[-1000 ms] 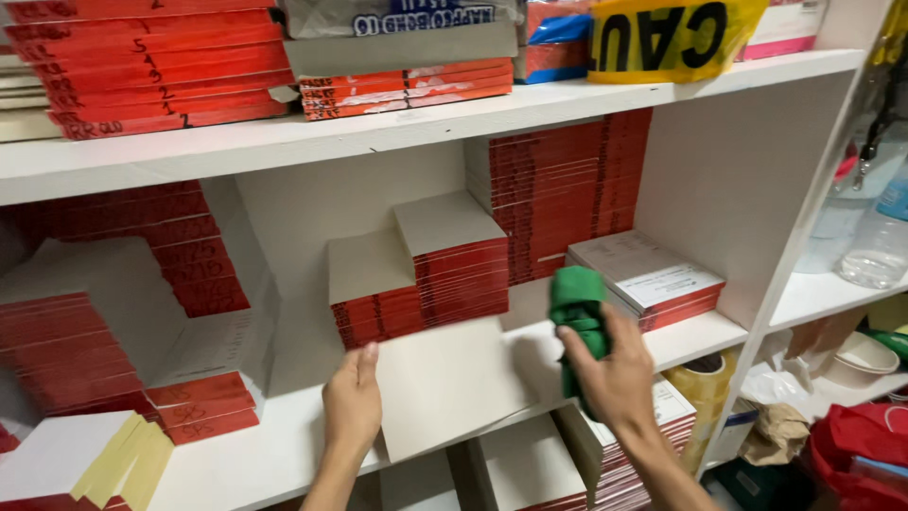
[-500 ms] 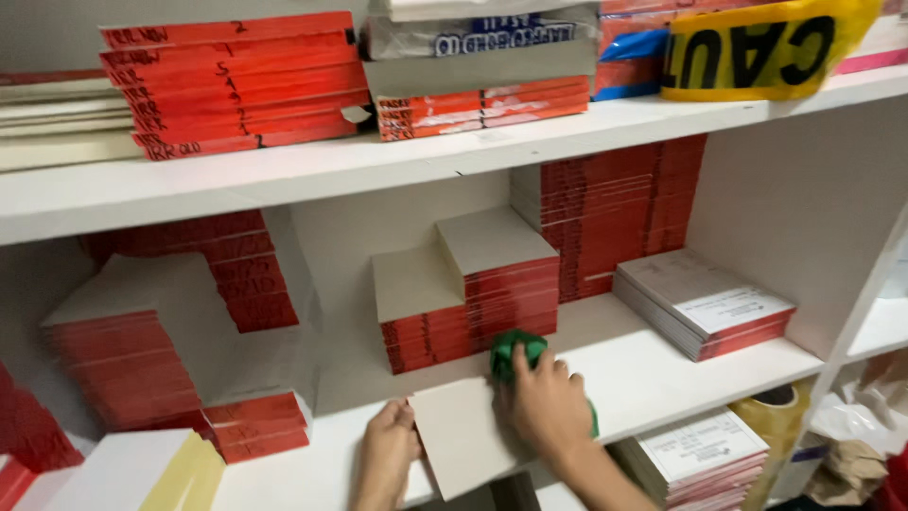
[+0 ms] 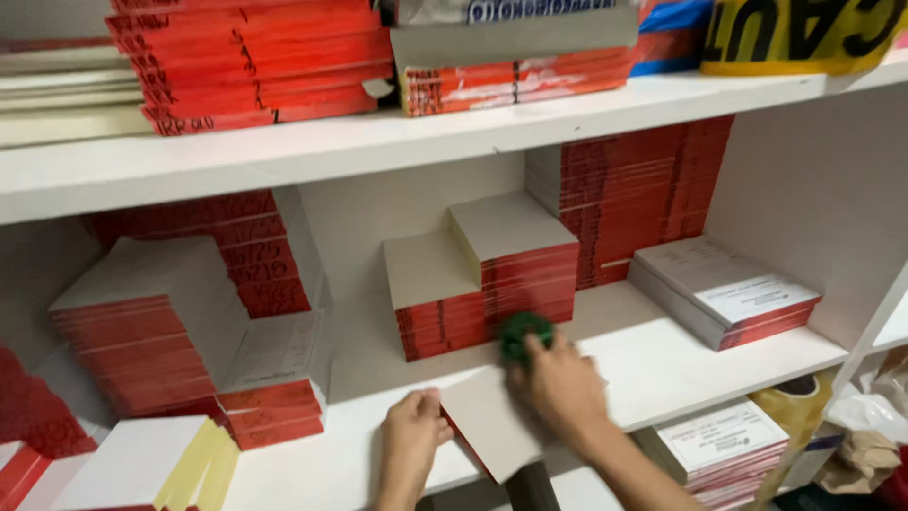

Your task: The person cleans the surface of white storage shelves using a green cloth while handling stacks of red and white paper products.

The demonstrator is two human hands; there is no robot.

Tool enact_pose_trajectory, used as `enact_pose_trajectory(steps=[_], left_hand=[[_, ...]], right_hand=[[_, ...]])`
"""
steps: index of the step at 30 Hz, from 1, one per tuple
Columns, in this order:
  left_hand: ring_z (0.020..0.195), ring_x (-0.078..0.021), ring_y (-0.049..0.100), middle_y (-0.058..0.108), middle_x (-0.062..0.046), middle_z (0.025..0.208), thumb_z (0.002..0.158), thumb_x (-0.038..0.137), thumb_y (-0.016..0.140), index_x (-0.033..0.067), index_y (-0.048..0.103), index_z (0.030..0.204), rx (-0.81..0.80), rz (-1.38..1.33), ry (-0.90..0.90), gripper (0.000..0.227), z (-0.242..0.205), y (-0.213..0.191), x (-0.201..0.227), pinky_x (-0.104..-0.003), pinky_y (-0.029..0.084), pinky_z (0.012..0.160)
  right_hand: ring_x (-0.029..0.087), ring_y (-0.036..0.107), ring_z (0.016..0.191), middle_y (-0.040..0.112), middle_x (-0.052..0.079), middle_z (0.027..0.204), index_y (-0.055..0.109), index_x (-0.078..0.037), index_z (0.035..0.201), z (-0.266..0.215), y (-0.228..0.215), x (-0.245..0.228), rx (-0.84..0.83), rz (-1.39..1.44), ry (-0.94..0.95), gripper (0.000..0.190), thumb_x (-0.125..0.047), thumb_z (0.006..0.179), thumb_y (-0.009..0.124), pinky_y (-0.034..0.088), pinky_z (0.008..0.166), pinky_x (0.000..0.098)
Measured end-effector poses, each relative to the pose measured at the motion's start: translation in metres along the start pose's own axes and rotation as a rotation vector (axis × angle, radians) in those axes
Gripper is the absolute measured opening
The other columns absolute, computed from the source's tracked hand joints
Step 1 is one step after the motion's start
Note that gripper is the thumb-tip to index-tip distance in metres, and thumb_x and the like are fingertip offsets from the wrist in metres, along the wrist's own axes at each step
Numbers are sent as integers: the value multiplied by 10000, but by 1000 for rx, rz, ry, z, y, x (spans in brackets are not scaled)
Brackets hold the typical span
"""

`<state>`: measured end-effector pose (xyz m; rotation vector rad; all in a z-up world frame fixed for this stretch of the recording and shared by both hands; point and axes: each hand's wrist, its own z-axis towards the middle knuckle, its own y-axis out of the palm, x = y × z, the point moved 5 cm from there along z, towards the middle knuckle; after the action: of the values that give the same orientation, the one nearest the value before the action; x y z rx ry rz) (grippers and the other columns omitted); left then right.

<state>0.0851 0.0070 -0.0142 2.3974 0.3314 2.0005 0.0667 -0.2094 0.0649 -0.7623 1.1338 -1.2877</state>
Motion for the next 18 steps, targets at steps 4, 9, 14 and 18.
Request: enact_pose_trajectory(steps=[4, 9, 14, 18], left_hand=[[896, -255, 736, 756, -192, 1020, 1001, 160, 619, -74, 704, 1246, -39, 43, 18, 350, -6, 3, 3, -372, 662, 841], [854, -259, 762, 752, -207, 912, 995, 136, 632, -53, 759, 1158, 7, 101, 21, 280, 6, 1, -3, -371, 680, 770], [796, -190, 719, 762, -131, 870, 940, 53, 546, 39, 791, 1101, -15, 201, 93, 294, 15, -2, -8, -336, 675, 709], [826, -274, 751, 749, -218, 925, 1002, 100, 614, -20, 760, 1206, -22, 63, 42, 278, 24, 1, -16, -372, 673, 729]], right_hand=[[431, 674, 957, 619, 214, 1149, 478, -191, 1472, 17, 19, 38, 175, -274, 16, 631, -580, 976, 483, 567, 775, 542], [439, 672, 883, 597, 220, 1116, 407, -123, 1425, -36, 5, -37, 11, -86, -165, 550, -412, 970, 515, 512, 776, 622], [430, 658, 837, 596, 199, 1068, 492, -181, 1435, -41, 27, -47, 110, -45, -354, 612, -498, 925, 612, 538, 701, 578], [392, 684, 942, 607, 206, 1130, 555, -146, 1237, -4, -15, -8, -119, 11, 5, 396, -461, 1011, 475, 554, 862, 541]])
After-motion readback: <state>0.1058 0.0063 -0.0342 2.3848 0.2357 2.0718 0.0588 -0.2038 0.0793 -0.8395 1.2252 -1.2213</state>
